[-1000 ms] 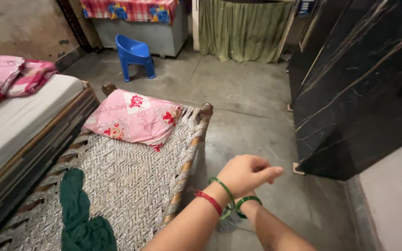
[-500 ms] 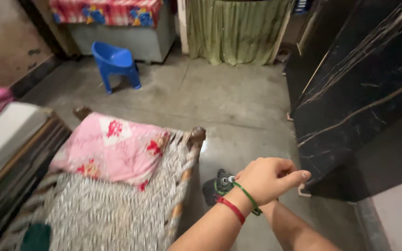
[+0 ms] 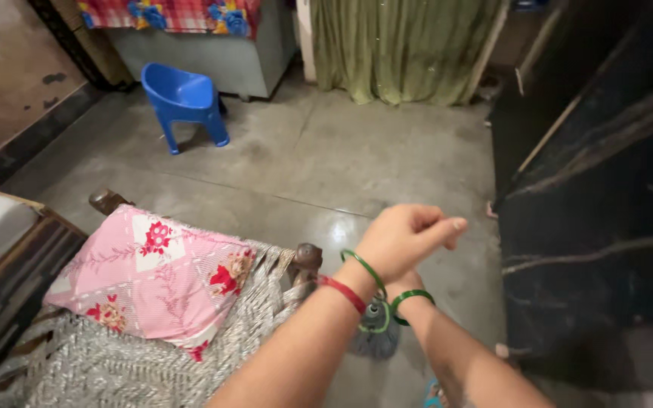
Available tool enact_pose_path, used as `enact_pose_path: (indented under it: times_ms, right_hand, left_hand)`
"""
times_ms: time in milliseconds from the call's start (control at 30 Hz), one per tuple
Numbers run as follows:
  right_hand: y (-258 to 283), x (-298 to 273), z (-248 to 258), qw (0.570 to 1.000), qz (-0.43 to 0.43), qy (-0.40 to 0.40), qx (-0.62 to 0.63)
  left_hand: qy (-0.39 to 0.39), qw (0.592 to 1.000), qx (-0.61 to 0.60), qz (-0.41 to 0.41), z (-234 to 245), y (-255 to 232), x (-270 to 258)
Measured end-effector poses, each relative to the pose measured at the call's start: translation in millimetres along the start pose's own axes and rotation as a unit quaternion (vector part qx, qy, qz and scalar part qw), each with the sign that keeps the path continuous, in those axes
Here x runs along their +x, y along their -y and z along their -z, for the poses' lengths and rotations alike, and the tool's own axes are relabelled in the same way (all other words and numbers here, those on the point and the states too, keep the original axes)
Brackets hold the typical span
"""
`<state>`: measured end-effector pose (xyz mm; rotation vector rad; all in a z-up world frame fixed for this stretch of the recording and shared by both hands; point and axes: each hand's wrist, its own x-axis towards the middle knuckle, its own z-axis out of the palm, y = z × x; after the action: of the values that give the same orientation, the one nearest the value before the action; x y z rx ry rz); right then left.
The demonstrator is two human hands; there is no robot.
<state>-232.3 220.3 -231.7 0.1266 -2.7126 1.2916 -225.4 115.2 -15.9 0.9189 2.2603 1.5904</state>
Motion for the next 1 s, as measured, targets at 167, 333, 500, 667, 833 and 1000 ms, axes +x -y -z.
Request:
enact_pose_path:
  times_ms: [167, 333, 500, 667, 833, 1000]
  right_hand:
    - [-58, 56, 39, 0.975, 0.058, 0.079, -0.199]
    - [-112, 106, 111, 0.974, 0.052, 0.106, -0.191]
    - [-162, 120, 190, 0.987, -0.042, 0.136, -0.081]
    - [-211, 116, 244, 0.914, -0.304, 0.158, -0.219]
    - [-251, 91, 271, 0.904, -0.315, 0.144, -0.251]
    - [-258, 82, 263, 0.898, -0.330, 0.161, -0.242]
  left_hand:
    - [-0.006, 0.998, -0.065, 0.025, -21, 6, 81]
    - [0.015, 0.987, -0.161, -0.014, -73, 28, 161]
    - [0.021, 0.980, -0.197, -0.018, -123, 36, 236]
    - [0.028, 0.975, -0.222, -0.001, -165, 33, 286]
    - [0.059, 0.955, -0.281, 0.075, -186, 33, 299]
    - [0.054, 0.909, -0.407, 0.075, -179, 37, 285]
